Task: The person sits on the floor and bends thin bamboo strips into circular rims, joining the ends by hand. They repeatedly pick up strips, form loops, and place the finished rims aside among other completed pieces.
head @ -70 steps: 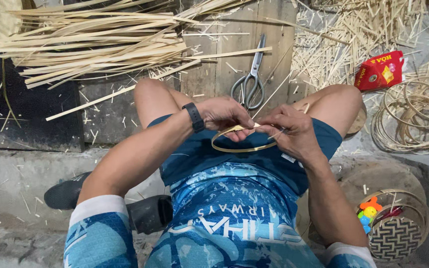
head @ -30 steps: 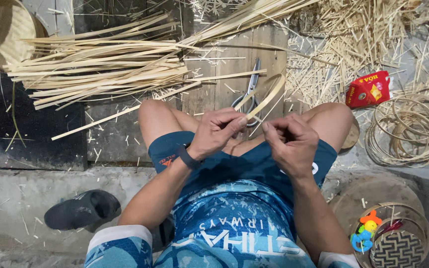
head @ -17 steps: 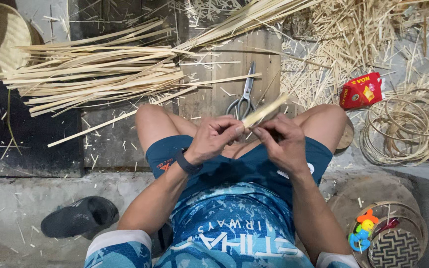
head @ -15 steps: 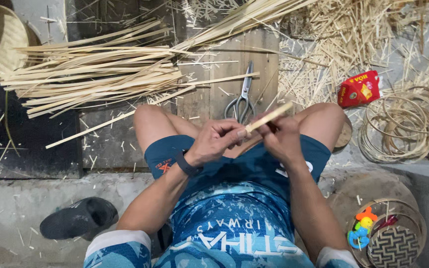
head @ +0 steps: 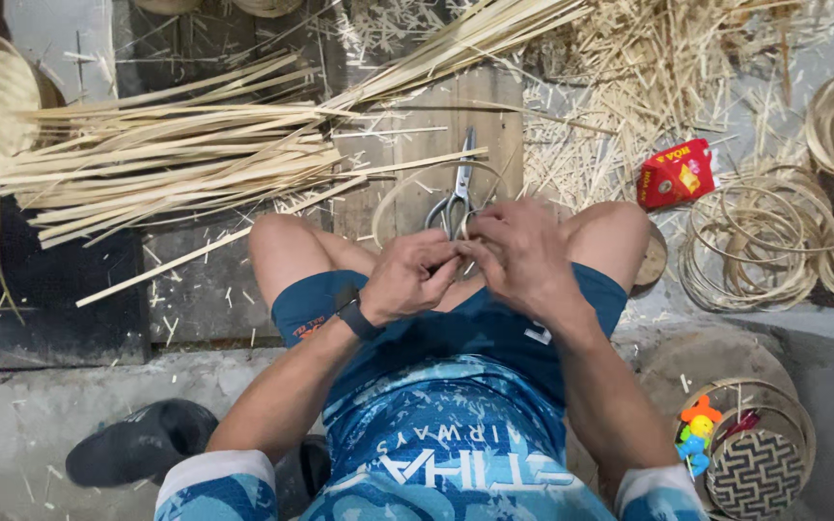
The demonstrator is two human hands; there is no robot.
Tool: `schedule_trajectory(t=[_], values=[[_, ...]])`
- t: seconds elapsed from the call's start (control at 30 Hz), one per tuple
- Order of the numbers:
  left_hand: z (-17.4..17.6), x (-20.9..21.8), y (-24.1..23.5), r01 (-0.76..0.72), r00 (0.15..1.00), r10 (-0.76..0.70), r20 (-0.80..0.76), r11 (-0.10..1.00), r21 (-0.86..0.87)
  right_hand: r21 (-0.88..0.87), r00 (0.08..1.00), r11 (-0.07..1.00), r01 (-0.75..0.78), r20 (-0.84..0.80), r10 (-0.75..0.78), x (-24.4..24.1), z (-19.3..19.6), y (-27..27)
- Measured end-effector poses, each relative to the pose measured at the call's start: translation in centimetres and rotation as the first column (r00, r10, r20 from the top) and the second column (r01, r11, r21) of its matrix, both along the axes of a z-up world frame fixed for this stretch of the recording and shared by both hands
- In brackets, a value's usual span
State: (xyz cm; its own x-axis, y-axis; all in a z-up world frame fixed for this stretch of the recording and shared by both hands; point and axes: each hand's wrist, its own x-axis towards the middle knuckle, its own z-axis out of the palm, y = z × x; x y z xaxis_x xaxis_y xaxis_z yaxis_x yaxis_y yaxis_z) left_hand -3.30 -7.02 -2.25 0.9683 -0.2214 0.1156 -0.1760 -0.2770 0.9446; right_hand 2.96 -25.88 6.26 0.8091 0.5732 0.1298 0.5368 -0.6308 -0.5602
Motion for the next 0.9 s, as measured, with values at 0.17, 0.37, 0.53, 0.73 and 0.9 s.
schedule_trajectory(t=[0.17, 0.37, 0.53, 0.73, 0.9], values=[[-1.5, 1.1, 0.4, -0.125, 0.963, 0.089, -0.253, 0.984, -0.127, 0.341, 0.869, 0.908, 0.245, -0.492, -0.05, -2.1, -1.5, -0.6], [-0.9, 0.2, 0.6, -0.046, 0.824, -0.283, -0.491, 0.83, -0.556, 0.488, 0.462, 0.423, 0.763, -0.87, 0.171, -3.0, -11.0, -2.0], [-0.1, -1.2, -2.9, -0.015, 0.679, -0.493, -0.544, 0.732, -0.681, 0.638, 0.126, 0.429, 0.639, -0.637, 0.76, 0.2, -16.6, -1.6], [0.4, 0.9, 1.2, -0.02, 0.932, -0.141, -0.335, 0.9, -0.436, 0.431, 0.736, 0.886, 0.17, -0.653, 0.176, 1.0, -6.2, 0.7], [-1.4, 0.5, 2.1, -0.008, 1.0, 0.009, 0.016, 0.996, -0.086, 0.279, 0.978, 0.96, 0.036, -0.205, 0.023, -0.1, -0.3, 0.7]])
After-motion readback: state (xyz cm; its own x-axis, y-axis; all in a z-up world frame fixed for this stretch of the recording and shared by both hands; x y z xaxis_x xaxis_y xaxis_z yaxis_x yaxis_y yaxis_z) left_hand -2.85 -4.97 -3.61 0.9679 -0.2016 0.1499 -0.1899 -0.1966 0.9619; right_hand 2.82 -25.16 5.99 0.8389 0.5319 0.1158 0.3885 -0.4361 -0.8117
